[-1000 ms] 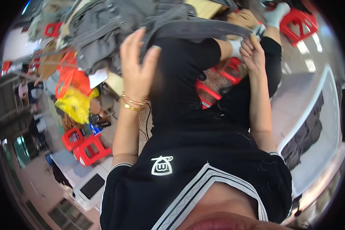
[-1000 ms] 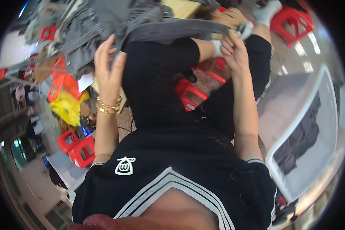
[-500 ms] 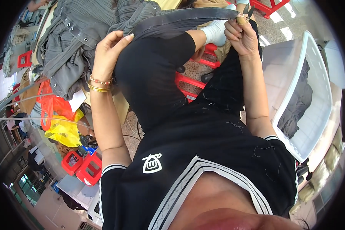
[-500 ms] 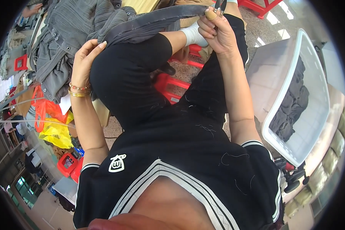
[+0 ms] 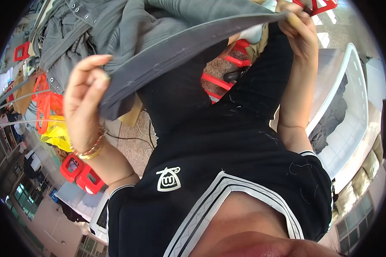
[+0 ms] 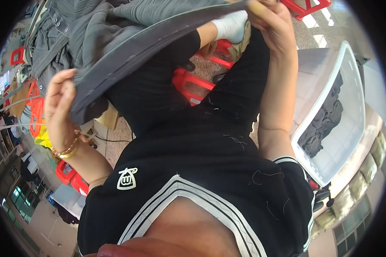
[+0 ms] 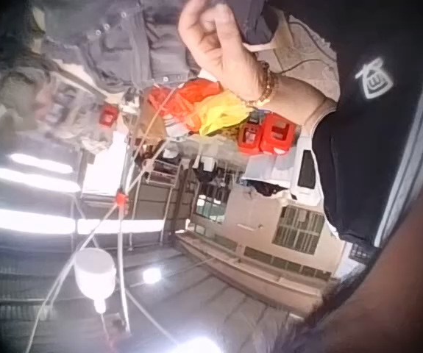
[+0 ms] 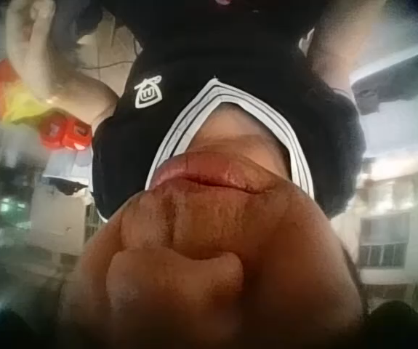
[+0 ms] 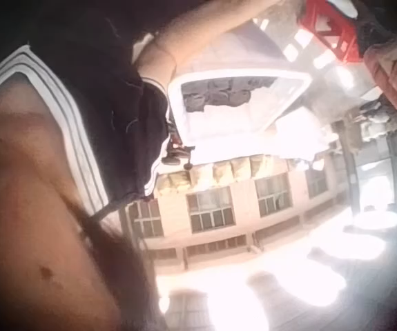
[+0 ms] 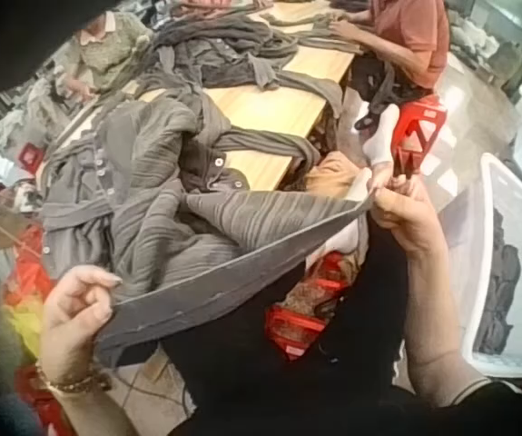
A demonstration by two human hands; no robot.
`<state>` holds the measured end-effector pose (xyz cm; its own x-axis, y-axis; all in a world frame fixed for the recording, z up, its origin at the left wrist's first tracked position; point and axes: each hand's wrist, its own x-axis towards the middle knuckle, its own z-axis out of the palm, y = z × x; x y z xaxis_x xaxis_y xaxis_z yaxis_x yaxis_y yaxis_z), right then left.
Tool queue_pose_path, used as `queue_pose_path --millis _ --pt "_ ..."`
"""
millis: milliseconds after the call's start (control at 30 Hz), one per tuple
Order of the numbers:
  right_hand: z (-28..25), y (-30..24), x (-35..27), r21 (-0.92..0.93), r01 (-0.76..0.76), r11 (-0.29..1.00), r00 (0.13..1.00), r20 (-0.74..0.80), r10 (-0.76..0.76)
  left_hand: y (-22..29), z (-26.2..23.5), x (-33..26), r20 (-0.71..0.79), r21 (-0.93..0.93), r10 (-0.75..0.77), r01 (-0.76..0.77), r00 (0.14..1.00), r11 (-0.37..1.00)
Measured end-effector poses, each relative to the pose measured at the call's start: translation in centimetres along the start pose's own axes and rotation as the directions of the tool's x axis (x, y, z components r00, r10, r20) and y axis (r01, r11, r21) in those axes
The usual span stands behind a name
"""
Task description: Trimming threads and removing hooks from fabric garment components.
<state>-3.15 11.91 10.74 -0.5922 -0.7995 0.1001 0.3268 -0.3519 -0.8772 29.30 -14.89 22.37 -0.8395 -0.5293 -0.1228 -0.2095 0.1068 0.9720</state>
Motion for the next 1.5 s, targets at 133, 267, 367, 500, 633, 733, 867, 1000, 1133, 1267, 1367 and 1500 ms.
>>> queue_pose_path --millis 133,267,367,500,633,733,867,1000,1133,1267,1367,1500 --pt "4.2 3.4 0.7 -0.524 -0.083 0.847 0.99 -0.139 0.011 -4.3 1.2 -0.1 0.025 0.02 -0.118 0.117 0.993 0.993" --pt "8.9 4.6 -0.5 -0.558 0.042 0.829 0.999 -0.002 -0.051 -4.4 1.5 -0.9 -0.077 -0.087 -0.094 0.087 0.993 0.992" --pt "8.6 8.9 0.9 -0.188 0.751 0.633 0.653 0.353 -0.67 -4.5 2.0 0.0 -0.061 -0.066 -0.021 0.017 0.998 0.998" --pt "13.2 3.3 -1.1 -0.652 0.394 0.648 0.918 0.313 -0.243 -5.3 1.5 0.0 -0.132 -0.025 0.026 -0.03 0.991 0.999" --pt "13.5 3.4 -1.0 -0.65 0.413 0.638 0.909 0.332 -0.251 -5.5 2.1 0.0 -0.155 -0.054 0.054 -0.063 0.986 0.997" --pt "13.6 3.5 -1.0 -0.652 0.394 0.648 0.917 0.331 -0.224 -5.9 1.9 -0.1 -0.163 -0.102 0.021 -0.038 0.986 0.994" --pt "13.7 3.7 -0.9 -0.659 0.388 0.645 0.918 0.336 -0.209 -5.6 2.3 0.1 -0.197 -0.072 -0.01 -0.004 0.98 0.997" --pt "13.7 3.6 -0.8 -0.647 0.39 0.655 0.917 0.34 -0.21 -5.7 2.2 0.1 -0.185 -0.078 -0.008 -0.007 0.983 0.997" --pt "13.6 3.6 -0.5 -0.664 0.425 0.615 0.901 0.378 -0.215 -5.8 2.3 0.2 -0.193 -0.083 -0.003 -0.013 0.981 0.996" --pt "13.7 3.8 -0.4 -0.647 0.406 0.645 0.907 0.371 -0.199 -5.8 2.4 0.2 -0.196 -0.074 -0.002 -0.013 0.981 0.997" --pt "13.7 3.7 -0.2 -0.649 0.396 0.649 0.909 0.377 -0.178 -5.9 2.4 0.3 -0.196 -0.083 -0.001 -0.016 0.981 0.996" --pt "13.5 3.8 -0.1 -0.629 0.383 0.677 0.912 0.373 -0.169 -5.9 2.5 0.3 -0.195 -0.092 0.011 -0.029 0.981 0.995"
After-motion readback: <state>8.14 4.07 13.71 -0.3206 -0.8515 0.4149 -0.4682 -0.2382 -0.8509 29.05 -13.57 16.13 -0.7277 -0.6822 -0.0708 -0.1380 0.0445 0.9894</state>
